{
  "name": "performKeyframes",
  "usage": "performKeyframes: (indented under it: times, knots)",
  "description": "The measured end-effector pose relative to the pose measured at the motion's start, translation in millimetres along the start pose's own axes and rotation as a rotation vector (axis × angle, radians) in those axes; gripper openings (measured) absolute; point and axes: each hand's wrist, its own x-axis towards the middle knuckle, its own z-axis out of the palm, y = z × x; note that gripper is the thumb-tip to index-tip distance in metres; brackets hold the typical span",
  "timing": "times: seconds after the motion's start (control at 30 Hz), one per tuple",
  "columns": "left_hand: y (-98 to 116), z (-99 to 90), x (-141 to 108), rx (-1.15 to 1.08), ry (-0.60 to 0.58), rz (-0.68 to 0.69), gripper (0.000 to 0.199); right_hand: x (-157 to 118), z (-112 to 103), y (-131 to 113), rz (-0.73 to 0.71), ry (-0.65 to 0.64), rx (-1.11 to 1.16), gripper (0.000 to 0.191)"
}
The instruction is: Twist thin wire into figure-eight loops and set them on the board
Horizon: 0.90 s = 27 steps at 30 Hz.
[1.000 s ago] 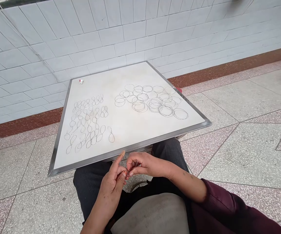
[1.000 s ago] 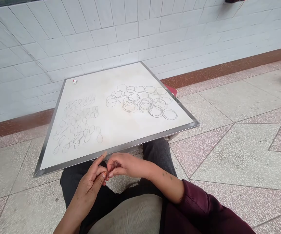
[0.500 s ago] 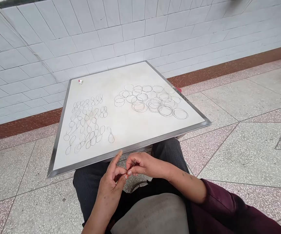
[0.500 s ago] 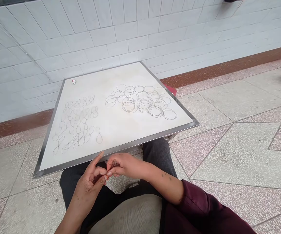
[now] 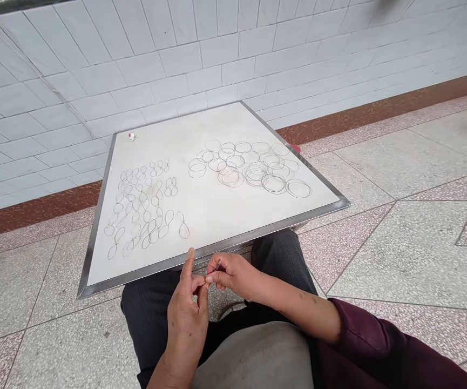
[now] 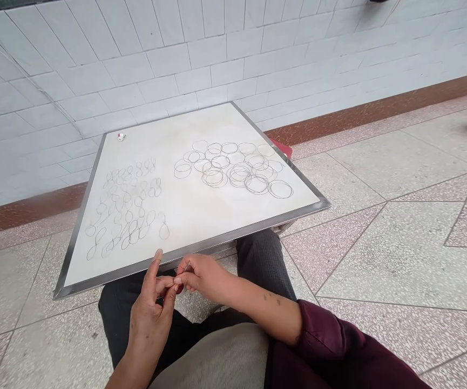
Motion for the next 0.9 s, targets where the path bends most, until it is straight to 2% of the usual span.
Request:
performKeyframes:
  times: [0.2, 0.3, 0.47, 0.6, 0.67, 0.8, 0.9]
  knots:
    - [-14.0, 13.9, -0.8, 0.080, 0.104, 0.093, 0.064, 5.1, 4.0, 4.8, 0.091, 0.073, 0.054, 0.010]
    - [-17.2, 17.6, 0.8, 0.039, 0.104, 0.059, 0.063, 10.5, 2.8, 9.8, 0.174, 0.076, 0.093, 0.010]
    - [-17.2, 17.7, 4.7, -0.287, 0.008, -0.158, 0.076, 14.6, -6.4, 14.4, 0.233, -0.007, 0.137, 0.009]
    - [-15.4, 16.6, 5.2, -0.515, -0.045, -0.205, 0.081, 9.5, -15.8, 9.2, 0.203, -0.148, 0.138, 0.012]
    - [-13.6, 16.4, 4.5, -0.562, -0.059, -0.211, 0.081, 7.0, -17.2, 7.3, 0.196, -0.158, 0.105, 0.012]
    - [-10.0, 15.2, 1.8, -0.532, -0.043, -0.199, 0.081, 4.5, -12.1, 5.9, 0.159, -0.072, -0.027, 0.012]
    - [-8.8, 13.8, -0.8, -0.347, -0.016, -0.150, 0.078, 3.9, -5.3, 3.0, 0.166, -0.022, -0.112, 0.012]
